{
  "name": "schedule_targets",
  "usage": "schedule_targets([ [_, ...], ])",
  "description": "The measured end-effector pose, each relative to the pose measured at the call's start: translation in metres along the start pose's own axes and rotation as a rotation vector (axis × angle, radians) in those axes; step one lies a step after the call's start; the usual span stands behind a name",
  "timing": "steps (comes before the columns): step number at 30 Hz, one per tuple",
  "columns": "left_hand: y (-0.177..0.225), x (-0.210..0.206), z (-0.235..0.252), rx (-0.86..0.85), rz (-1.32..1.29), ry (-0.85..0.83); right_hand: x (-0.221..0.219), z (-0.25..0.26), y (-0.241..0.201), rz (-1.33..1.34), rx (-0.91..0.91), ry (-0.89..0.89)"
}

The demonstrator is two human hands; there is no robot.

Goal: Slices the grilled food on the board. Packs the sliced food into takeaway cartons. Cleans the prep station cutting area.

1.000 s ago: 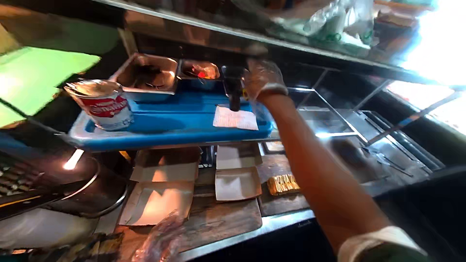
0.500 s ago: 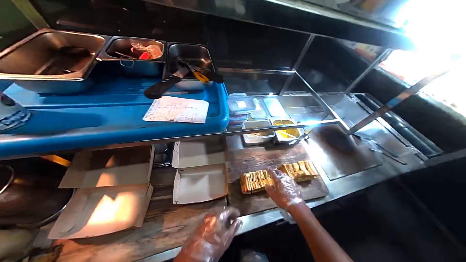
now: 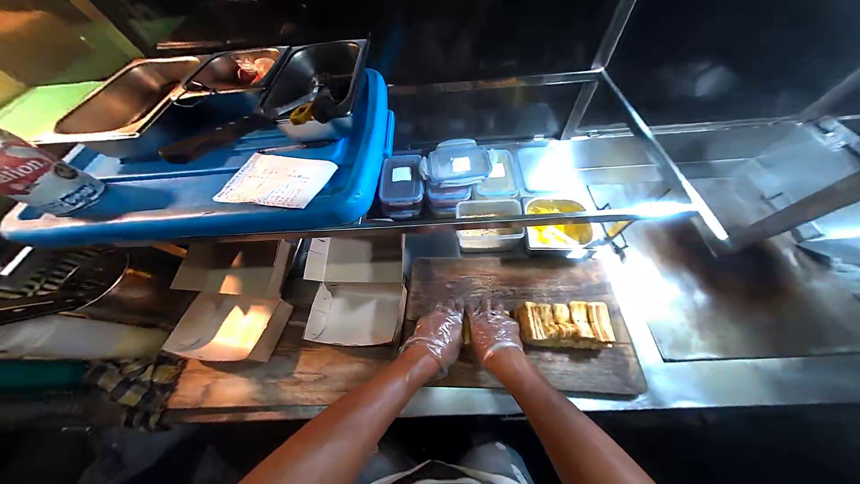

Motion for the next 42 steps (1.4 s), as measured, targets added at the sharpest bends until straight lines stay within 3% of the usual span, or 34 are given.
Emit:
schedule_targets([
  [13, -0.025, 0.022, -0.003, -0.238, -0.2, 0.093, 0.028, -0.015, 0.026, 0.109, 0.117, 0.012],
  [21, -0.048, 0.037, -0.013, -0.425, -0.285, 0.149, 0.032, -0.018, 0.021, 0.242, 0.113, 0.143],
  [29, -0.109, 0.025, -0.053, -0.444, -0.314, 0.205, 0.028, -0.041, -0.056, 0.198, 0.126, 0.188],
  [34, -0.199, 0.006, -0.091, -0.328, -0.278, 0.346, 0.031, -0.043, -0.167, 0.074, 0.162, 0.18],
  [38, -0.261, -0.003, -0.059, -0.214, -0.208, 0.302, 0.023, 0.007, -0.235, 0.03, 0.109, 0.183],
  [42, -0.286, -0.009, -0.048, -0.217, -0.201, 0.232, -0.006, 0.046, -0.239, -0.001, 0.108, 0.148],
])
Point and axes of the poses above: each hand's wrist, its own z-axis towards the middle knuckle, its own x-axis out of the back of the hand, y = z × x, the point moved 1 cm from there along z, towards the middle knuckle, and after that the axes turned 14 degrees about -y, right-handed, at the moved point
